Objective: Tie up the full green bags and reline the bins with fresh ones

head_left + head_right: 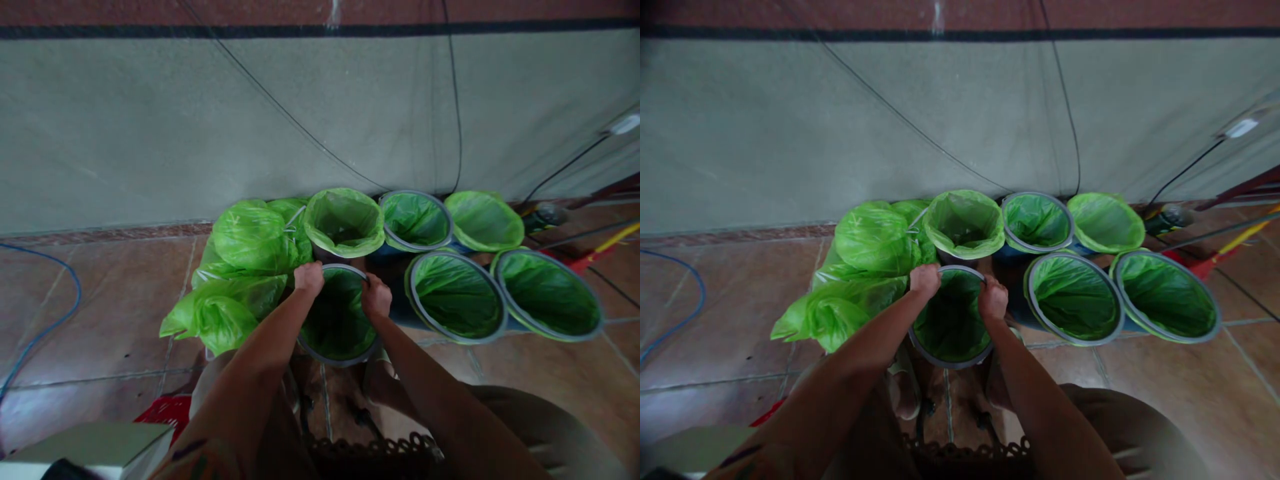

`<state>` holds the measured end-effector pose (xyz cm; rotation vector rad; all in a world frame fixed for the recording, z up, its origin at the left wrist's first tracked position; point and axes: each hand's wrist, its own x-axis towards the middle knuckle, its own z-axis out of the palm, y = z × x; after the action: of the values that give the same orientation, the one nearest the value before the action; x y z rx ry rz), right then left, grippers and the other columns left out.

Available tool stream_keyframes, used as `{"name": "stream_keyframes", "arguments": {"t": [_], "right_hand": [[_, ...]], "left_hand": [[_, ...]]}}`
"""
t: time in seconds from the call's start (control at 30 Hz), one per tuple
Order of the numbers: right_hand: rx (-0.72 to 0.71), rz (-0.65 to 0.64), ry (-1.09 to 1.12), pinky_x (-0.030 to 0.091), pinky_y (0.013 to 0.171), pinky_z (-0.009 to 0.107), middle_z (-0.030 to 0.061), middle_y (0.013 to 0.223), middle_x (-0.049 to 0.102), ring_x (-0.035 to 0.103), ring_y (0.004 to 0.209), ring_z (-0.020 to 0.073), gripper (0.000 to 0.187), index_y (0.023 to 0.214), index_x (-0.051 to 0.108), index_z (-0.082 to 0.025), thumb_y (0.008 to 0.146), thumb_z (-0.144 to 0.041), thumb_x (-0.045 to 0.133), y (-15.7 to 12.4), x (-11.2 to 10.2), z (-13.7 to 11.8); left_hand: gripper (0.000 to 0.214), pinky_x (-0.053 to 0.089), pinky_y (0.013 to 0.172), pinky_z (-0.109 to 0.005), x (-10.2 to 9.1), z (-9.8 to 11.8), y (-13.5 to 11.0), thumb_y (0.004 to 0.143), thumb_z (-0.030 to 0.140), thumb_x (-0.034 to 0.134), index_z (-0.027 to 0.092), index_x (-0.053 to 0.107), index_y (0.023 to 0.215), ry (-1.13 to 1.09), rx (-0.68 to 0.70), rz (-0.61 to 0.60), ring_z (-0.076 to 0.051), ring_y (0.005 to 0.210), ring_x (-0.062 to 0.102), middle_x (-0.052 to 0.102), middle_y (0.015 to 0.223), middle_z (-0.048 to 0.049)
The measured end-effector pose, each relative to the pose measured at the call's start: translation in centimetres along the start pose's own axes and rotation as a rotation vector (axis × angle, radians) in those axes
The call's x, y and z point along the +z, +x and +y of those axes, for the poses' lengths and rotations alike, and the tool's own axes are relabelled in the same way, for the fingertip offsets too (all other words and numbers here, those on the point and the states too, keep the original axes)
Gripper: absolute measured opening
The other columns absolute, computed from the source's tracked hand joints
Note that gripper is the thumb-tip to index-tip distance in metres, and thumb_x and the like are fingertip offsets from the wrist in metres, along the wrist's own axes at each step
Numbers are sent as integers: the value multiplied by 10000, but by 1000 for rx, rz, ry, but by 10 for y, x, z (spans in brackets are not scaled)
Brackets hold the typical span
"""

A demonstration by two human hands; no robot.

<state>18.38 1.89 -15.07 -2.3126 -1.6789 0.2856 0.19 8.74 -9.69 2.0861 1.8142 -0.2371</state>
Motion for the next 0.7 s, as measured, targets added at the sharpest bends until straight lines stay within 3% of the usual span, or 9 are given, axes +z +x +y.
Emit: {"name": "stream_keyframes", "arguments": {"t": [0.17,0.37,0.47,0.57,0.7], "right_hand": [[21,6,32,398,809,302,101,1005,714,622,882,216,323,1148,656,-149,925,-260,450,1,-2,-4],[82,6,31,379,869,348,95,1095,699,572,1036,264,319,1163,649,-182,881,-259,520,-3,-10,-12],[93,28,50,382,890,359,106,1244,638,530,1126,285,426,1259,590,-187,842,-278,580,-7,-20,-12],[156,77,81,390,913,367,144,1308,583,514,1165,296,514,1330,522,-156,850,-329,579,-21,-34,-4],[327,15,122,419,907,359,194,1217,601,571,1108,297,486,1286,545,-106,874,-365,541,-62,-48,13]], "left_hand": [[299,517,872,-364,0,-3,1,929,291,463,178,653,1130,7,-2,15,-261,1037,664,708,1035,-138],[311,508,886,-354,5,-2,0,909,330,523,183,606,1170,-28,-39,45,-258,1051,659,700,1049,-129],[514,492,924,-351,5,-3,-1,805,377,674,177,537,1258,-59,-97,46,-265,1088,642,666,1155,-136],[776,466,972,-364,-4,-6,-8,712,444,754,187,436,1371,-94,-138,50,-282,1183,586,562,1341,-152],[672,442,1005,-340,-24,-12,-32,820,432,633,155,420,1394,-130,-189,87,-270,1258,529,509,1404,-164]]}}
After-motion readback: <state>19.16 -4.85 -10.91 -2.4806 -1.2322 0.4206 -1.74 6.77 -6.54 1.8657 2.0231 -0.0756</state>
